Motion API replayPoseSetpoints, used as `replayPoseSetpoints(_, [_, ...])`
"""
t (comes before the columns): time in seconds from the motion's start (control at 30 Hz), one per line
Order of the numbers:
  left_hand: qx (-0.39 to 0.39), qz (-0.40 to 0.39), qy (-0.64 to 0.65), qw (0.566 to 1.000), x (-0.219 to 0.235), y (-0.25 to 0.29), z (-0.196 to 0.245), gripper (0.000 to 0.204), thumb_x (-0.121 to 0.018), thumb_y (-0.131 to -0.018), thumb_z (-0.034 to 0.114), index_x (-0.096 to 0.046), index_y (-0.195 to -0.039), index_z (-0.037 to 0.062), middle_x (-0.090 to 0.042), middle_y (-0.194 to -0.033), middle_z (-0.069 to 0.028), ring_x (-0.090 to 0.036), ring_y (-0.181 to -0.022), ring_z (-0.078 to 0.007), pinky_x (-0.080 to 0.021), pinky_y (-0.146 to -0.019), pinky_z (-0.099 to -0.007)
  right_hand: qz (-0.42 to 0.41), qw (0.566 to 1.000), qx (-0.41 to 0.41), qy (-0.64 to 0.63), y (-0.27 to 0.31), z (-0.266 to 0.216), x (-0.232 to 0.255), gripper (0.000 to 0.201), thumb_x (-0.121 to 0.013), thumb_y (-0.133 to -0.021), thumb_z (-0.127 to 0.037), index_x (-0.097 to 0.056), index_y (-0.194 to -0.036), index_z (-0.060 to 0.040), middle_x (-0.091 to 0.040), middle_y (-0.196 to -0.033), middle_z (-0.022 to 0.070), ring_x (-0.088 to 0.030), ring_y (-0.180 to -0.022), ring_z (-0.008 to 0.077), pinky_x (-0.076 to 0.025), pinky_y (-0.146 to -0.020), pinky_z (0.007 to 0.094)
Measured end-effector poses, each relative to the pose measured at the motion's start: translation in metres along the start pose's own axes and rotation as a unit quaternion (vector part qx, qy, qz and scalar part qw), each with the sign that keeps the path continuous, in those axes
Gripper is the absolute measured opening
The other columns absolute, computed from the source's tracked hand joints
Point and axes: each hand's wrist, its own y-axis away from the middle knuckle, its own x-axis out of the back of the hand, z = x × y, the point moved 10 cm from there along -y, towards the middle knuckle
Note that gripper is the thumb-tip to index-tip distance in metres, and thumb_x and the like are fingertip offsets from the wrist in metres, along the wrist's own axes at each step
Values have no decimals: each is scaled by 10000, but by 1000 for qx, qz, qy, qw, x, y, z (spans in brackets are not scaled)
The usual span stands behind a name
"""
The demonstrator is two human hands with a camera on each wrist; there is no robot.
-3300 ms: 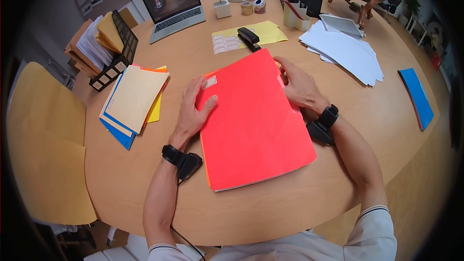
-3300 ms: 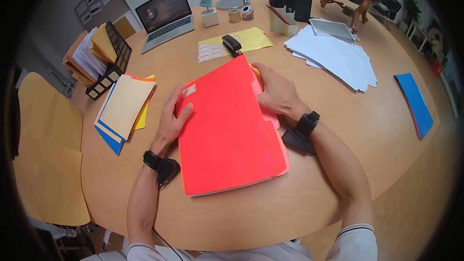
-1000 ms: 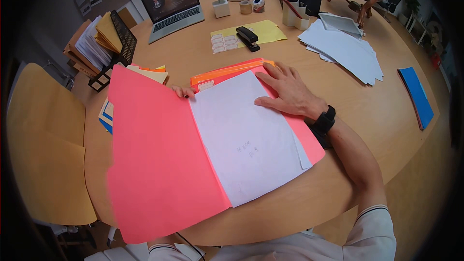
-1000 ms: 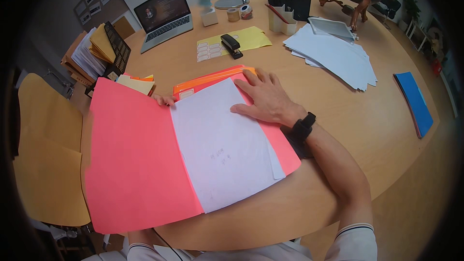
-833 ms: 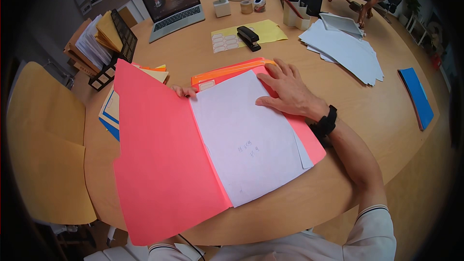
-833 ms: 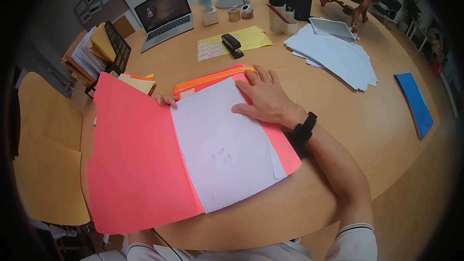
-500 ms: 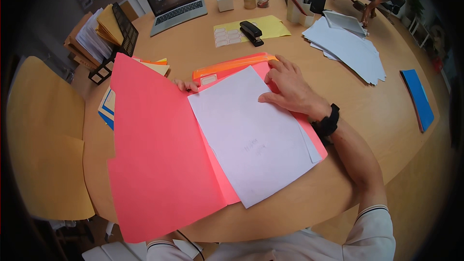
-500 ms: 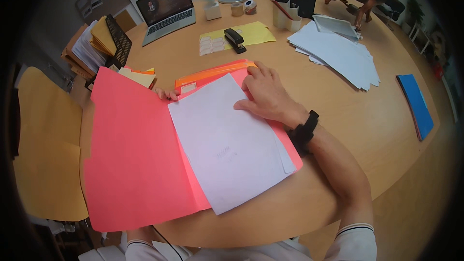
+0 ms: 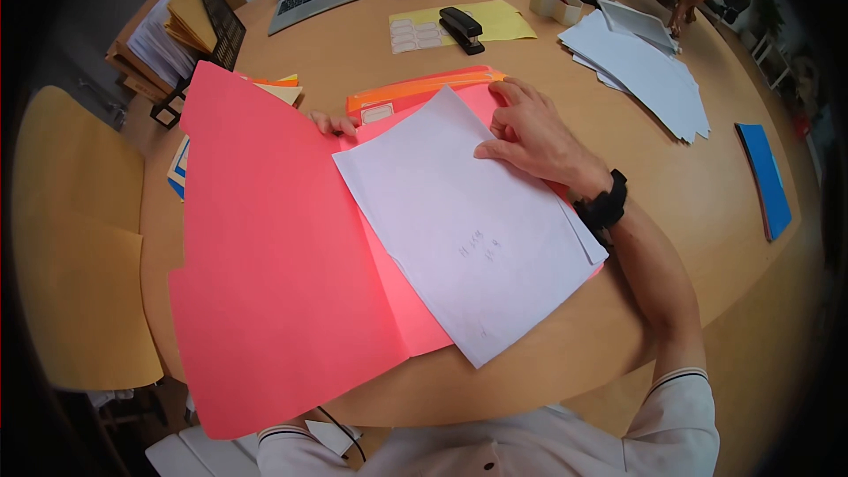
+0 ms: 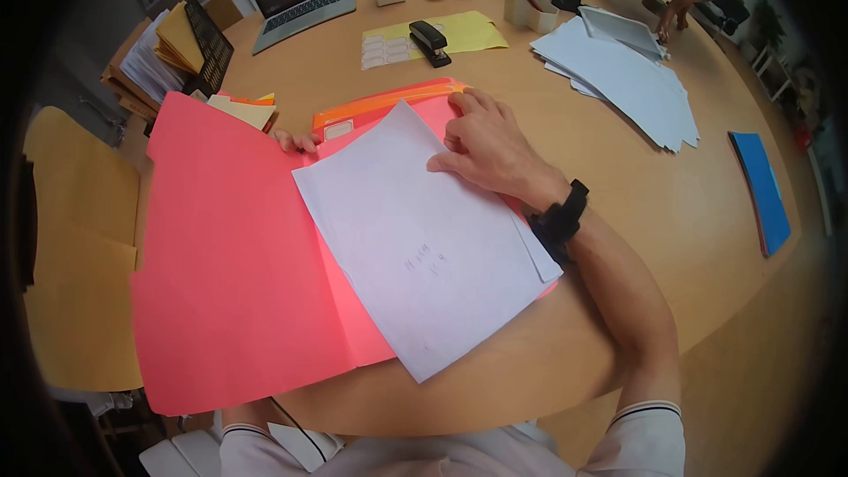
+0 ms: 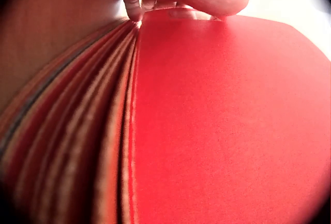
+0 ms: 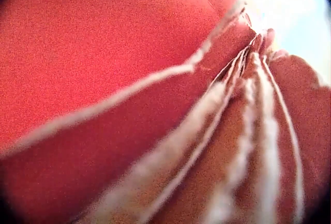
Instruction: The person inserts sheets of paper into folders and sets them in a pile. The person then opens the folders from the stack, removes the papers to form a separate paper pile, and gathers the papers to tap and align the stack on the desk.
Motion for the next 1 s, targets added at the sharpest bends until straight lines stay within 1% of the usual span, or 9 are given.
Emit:
replayPoseSetpoints(0.03, [0, -1, 1, 1000, -13, -7, 1, 206, -563, -1015, 297, -601, -1050, 98, -582, -1292, -264, -397, -1388, -379, -360, -1153, -636, 0, 1000, -1, 1, 0, 0, 0, 400, -791, -827, -352, -619, -730, -4, -496, -1403, 314, -383, -1379, 440, -318, -1106, 502])
replayPoseSetpoints(0.1, [-21, 13, 21, 999, -33, -15, 5, 220, -512, -1053, 251, -583, -1158, 72, -591, -1281, -246, -434, -1398, -316, -300, -1226, -542, 0, 1000, -5, -22, 0, 1, 0, 403, -787, -832, -354, -614, -723, -6, -496, -1401, 315, -404, -1361, 426, -325, -1094, 497])
replayPoseSetpoints(0.13, [-21, 12, 22, 999, -32, -15, 4, 220, -512, -1053, 251, -583, -1158, 72, -591, -1281, -246, -434, -1398, -316, -300, -1226, -542, 0, 1000, -6, -21, 0, 2, 0, 403, -787, -832, -354, -614, -723, -6, -496, -1401, 315, -404, -1361, 426, -325, -1094, 497])
replayPoseSetpoints(0.2, [-36, -18, 13, 999, -35, -18, 7, 222, -485, -1065, 264, -568, -1147, 76, -576, -1288, -250, -421, -1412, -322, -297, -1230, -549, -7, 999, -12, -29, 0, 3, -1, 404, -784, -835, -356, -632, -739, 6, -495, -1404, 316, -408, -1362, 423, -325, -1096, 491])
replayPoseSetpoints(0.43, [-42, -23, 25, 999, -20, -9, 4, 208, -519, -1054, 249, -568, -1160, 76, -574, -1311, -259, -429, -1405, -345, -327, -1211, -570, -2, 1000, -13, -24, 0, 7, -2, 403, -777, -837, -349, -671, -790, 37, -491, -1415, 318, -420, -1355, 423, -330, -1096, 481])
replayPoseSetpoints(0.5, [0, 65, 28, 998, 4, -2, -3, 217, -597, -985, 292, -613, -887, 99, -636, -1202, -259, -428, -1361, -355, -358, -1133, -656, -1, 1000, -11, -21, -1, 7, -3, 403, -774, -840, -348, -666, -781, 36, -491, -1420, 316, -424, -1354, 420, -337, -1090, 479])
replayPoseSetpoints(0.6, [-9, 87, 26, 996, 15, 5, -5, 219, -616, -971, 283, -636, -858, 97, -645, -1189, -261, -416, -1369, -349, -357, -1133, -654, -2, 1000, -14, -23, 0, 7, -2, 403, -772, -843, -351, -665, -775, 31, -490, -1423, 314, -426, -1355, 414, -347, -1081, 478])
replayPoseSetpoints(0.8, [33, 86, -14, 996, 22, 11, -6, 173, -624, -966, 272, -670, -942, 107, -639, -1201, -258, -383, -1390, -338, -361, -1131, -657, 1, 1000, -15, -21, 0, 8, -3, 396, -763, -852, -352, -663, -769, 22, -492, -1424, 309, -425, -1360, 408, -355, -1072, 480])
replayPoseSetpoints(1.0, [16, 68, -17, 997, 18, 7, -5, 174, -616, -974, 272, -649, -946, 104, -635, -1201, -263, -404, -1377, -337, -365, -1129, -656, -5, 1000, -16, -20, -1, 9, -4, 405, -757, -854, -365, -661, -767, 19, -485, -1437, 312, -425, -1361, 408, -355, -1071, 492])
